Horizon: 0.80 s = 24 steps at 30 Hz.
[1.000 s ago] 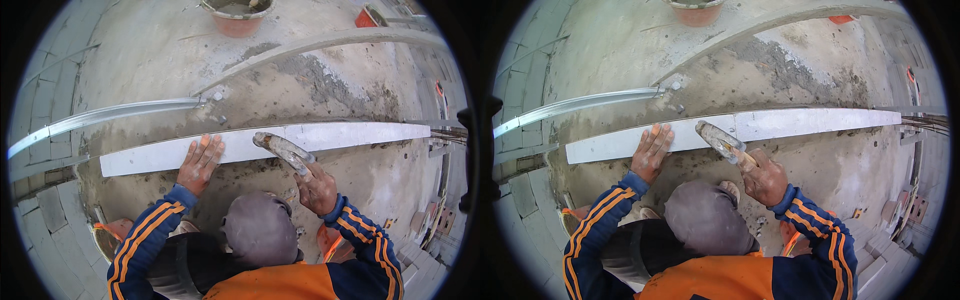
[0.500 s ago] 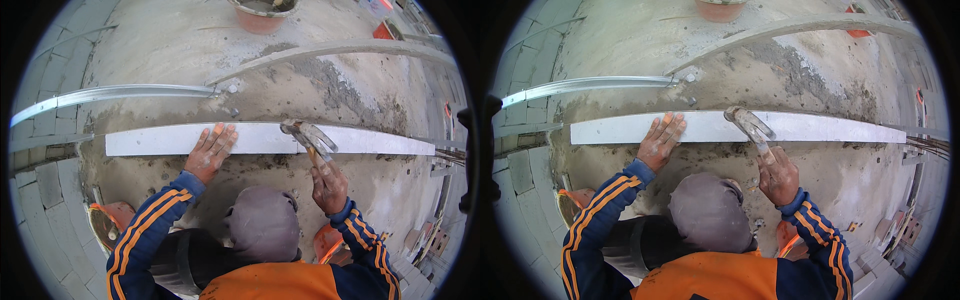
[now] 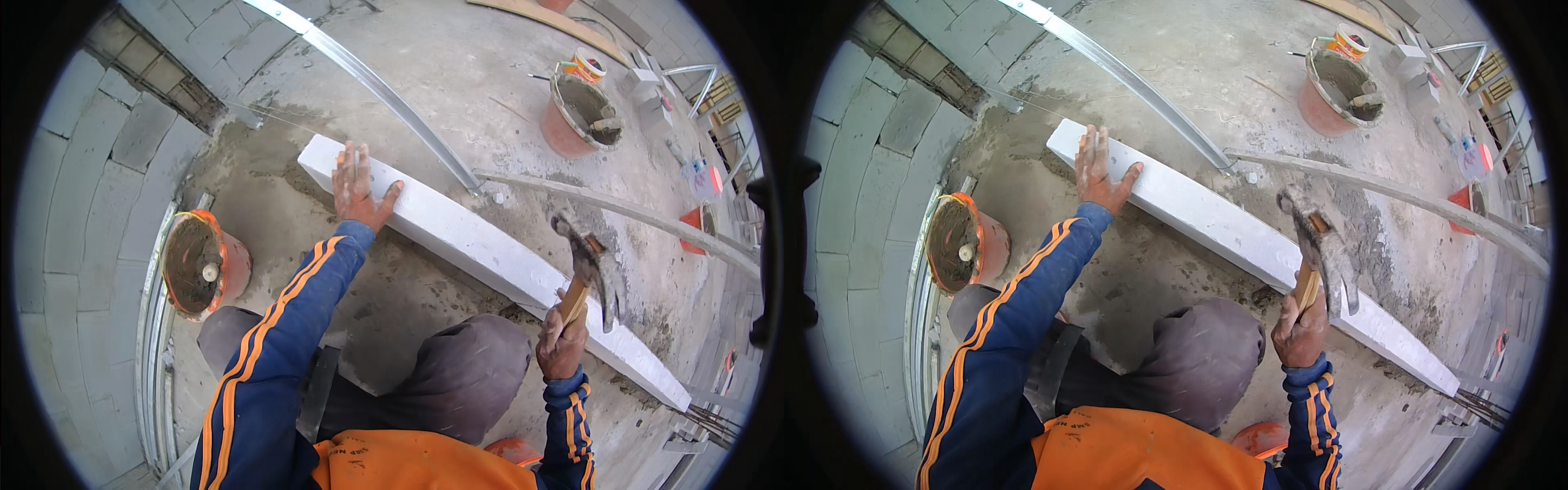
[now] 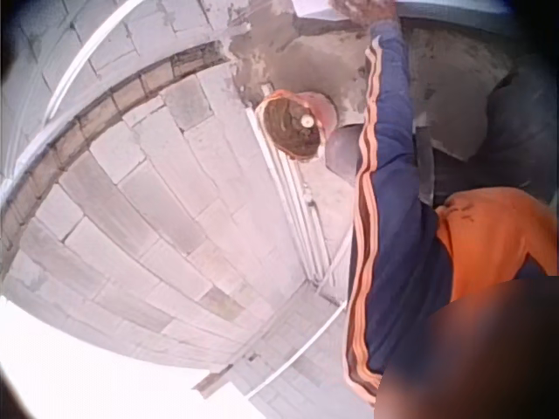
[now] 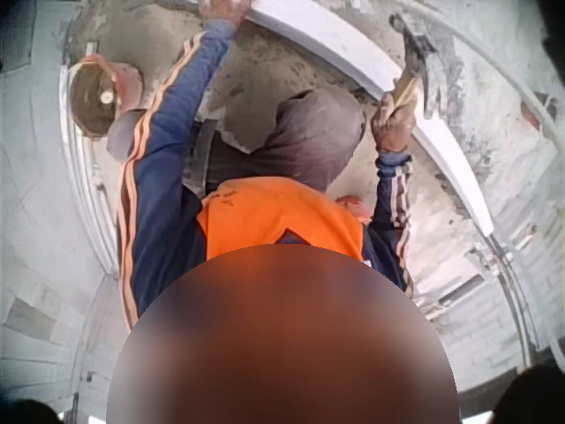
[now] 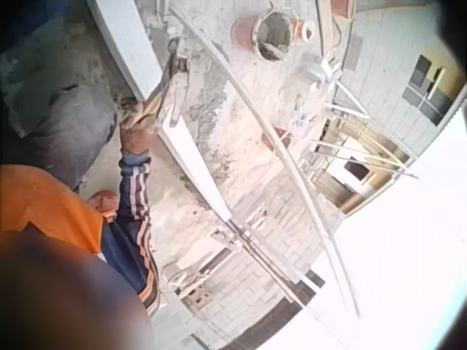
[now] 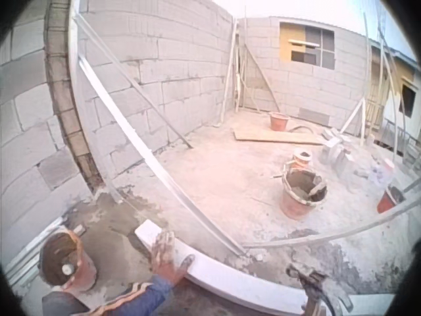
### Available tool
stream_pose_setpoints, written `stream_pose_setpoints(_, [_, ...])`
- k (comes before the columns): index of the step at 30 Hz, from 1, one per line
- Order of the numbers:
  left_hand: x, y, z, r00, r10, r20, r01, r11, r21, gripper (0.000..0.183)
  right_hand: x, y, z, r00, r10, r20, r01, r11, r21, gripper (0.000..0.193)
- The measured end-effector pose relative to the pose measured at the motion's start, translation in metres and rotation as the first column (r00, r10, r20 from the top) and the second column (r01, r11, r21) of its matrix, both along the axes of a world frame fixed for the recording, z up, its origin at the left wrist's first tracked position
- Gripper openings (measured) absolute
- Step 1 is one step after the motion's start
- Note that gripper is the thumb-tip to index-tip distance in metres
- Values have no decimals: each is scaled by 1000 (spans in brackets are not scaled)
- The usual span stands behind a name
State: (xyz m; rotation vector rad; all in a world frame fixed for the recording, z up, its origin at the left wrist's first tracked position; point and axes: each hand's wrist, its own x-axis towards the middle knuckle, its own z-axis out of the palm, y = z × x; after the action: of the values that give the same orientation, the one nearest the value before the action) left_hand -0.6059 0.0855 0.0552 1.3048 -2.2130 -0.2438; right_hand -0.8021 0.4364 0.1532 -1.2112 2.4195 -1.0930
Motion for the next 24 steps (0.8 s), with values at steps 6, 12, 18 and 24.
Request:
stream_pose_setpoints(6, [42, -71, -13, 824, 465, -324, -263, 820, 508, 128, 21, -32, -20, 991, 124, -50, -108, 963, 246, 20])
stream_pose_setpoints(12, [42, -77, -25, 611, 562, -557, -230, 800, 555, 109, 41, -103, 29, 990, 76, -119, -98, 976, -195, 21])
stream_pose_setpoints(18, [58, -93, -19, 601, 587, -543, -160, 753, 638, 73, 58, -148, -8, 929, 333, -161, -240, 873, 424, 26])
stream_pose_setpoints(24, [68, -104, -13, 660, 573, -486, -94, 704, 704, 74, 62, -154, 17, 946, 226, -232, -230, 973, 12, 23])
